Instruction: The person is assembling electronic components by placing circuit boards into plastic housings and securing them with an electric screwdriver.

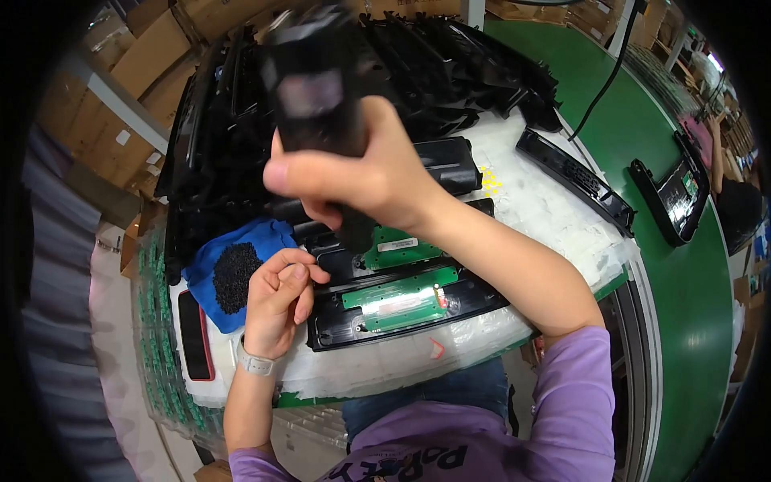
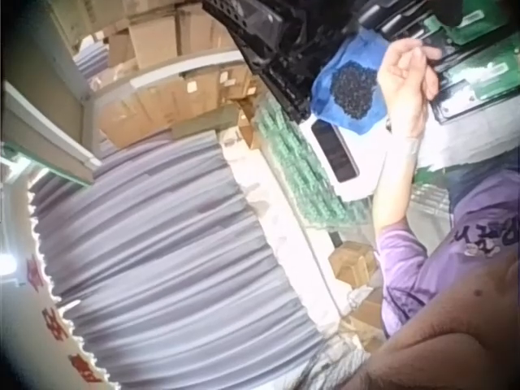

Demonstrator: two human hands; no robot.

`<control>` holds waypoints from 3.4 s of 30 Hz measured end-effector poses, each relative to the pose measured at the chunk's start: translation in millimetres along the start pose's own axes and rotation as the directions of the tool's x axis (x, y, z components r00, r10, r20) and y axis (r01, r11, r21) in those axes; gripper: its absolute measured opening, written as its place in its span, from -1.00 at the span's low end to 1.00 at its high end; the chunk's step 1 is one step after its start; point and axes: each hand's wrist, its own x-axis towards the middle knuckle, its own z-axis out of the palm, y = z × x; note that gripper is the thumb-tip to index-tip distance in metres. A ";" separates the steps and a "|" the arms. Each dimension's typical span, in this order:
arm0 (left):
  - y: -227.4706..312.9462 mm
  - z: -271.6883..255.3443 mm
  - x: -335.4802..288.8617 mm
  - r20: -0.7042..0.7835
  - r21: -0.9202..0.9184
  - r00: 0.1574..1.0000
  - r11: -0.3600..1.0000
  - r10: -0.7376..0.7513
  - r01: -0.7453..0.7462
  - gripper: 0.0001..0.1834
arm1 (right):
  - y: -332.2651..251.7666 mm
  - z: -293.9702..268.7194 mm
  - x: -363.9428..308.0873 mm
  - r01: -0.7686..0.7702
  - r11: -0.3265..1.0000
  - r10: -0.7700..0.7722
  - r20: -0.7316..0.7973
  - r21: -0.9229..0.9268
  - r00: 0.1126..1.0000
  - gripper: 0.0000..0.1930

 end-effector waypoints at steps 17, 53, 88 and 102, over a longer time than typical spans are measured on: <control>-9.6 6.0 -5.3 0.030 0.078 0.995 0.992 0.095 -0.097 -0.82 | -7.1 5.7 -11.8 0.231 0.938 -0.227 -0.043 0.258 0.973 -0.63; 2.8 -6.9 3.7 -0.111 0.004 0.993 0.999 0.046 -0.045 -0.80 | 40.5 21.7 30.8 0.057 0.967 -0.070 -0.044 -0.250 0.997 -0.81; -3.6 0.6 -2.8 -0.027 0.205 0.996 0.975 0.090 -0.083 -0.81 | -1.9 7.4 -4.5 0.240 0.875 -0.176 -0.186 0.421 0.967 -0.70; -5.8 -3.1 -3.6 -0.072 0.258 0.992 0.963 0.102 -0.080 -0.84 | -1.9 11.7 -5.9 0.234 0.931 -0.199 -0.147 0.281 0.969 -0.61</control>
